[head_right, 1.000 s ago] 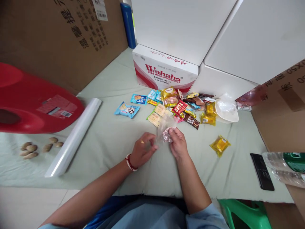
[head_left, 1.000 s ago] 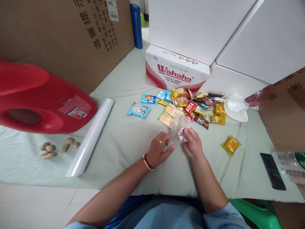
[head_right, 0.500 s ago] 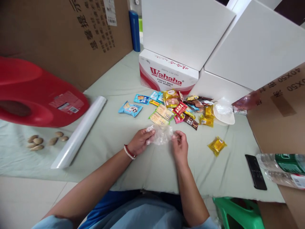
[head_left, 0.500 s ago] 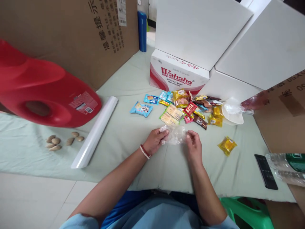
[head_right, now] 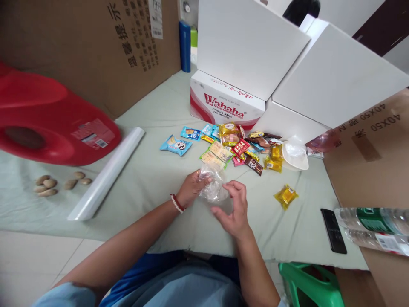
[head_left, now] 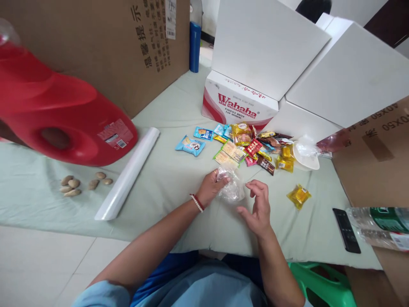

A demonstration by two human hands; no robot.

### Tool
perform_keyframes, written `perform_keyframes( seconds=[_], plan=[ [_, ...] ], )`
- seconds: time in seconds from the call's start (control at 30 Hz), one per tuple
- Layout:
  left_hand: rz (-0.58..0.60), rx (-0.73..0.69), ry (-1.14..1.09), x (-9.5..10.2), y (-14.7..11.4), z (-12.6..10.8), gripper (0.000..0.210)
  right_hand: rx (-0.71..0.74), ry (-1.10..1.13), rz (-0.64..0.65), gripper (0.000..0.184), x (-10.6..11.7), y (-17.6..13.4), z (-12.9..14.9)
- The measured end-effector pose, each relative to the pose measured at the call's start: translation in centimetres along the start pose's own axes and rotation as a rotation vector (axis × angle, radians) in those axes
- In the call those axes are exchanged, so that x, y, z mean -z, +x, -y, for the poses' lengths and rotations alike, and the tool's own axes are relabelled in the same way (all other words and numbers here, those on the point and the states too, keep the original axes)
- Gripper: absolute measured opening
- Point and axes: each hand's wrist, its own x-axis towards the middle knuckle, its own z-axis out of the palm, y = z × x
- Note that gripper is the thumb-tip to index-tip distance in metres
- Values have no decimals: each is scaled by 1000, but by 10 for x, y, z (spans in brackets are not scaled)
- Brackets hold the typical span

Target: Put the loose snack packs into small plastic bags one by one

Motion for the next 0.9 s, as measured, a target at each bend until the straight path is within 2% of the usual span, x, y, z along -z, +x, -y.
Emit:
perform_keyframes(
  seconds=[0.03, 0.13, 0.2, 0.27, 0.37, 0.43, 0.5, 0.53, 0.6, 0.73, 0.9],
  plan=[
    [9, -7, 16, 0, 0, 0, 59, 27, -67, 40, 52, -2, -1, 2],
    [39, -20, 21, 1, 0, -1, 62, 15, -190, 148, 18, -10, -1, -1],
    [90, 7, -28, 3, 1, -2, 67, -83, -145, 127, 18, -13, -1, -5],
    [166, 82, -82, 7, 3, -3, 71, -203, -64, 41, 20, -13, -2, -7],
    [201, 170, -119, 10, 5, -3, 72, -211, -27, -47, 21, -10, -2, -3],
    [187, 186, -135, 11, 6, -3, 72, -128, -69, -12, 34, -10, -2, 1],
    [202, 200, -158, 12, 7, -3, 73, -86, -98, 70, 29, -11, -2, 1],
    [225, 210, -174, 12, 8, -4, 73, -111, -90, 93, 21, -12, -2, 1],
    [288, 239, -204, 15, 8, -6, 73, -226, -16, 85, 20, -13, -3, -3],
    [375, 295, -183, 22, 10, -12, 68, -509, 230, -80, 27, -7, -3, -11],
    [194, 223, -95, 25, 14, -14, 56, -715, 508, -376, 40, 18, -2, -22]
  ],
)
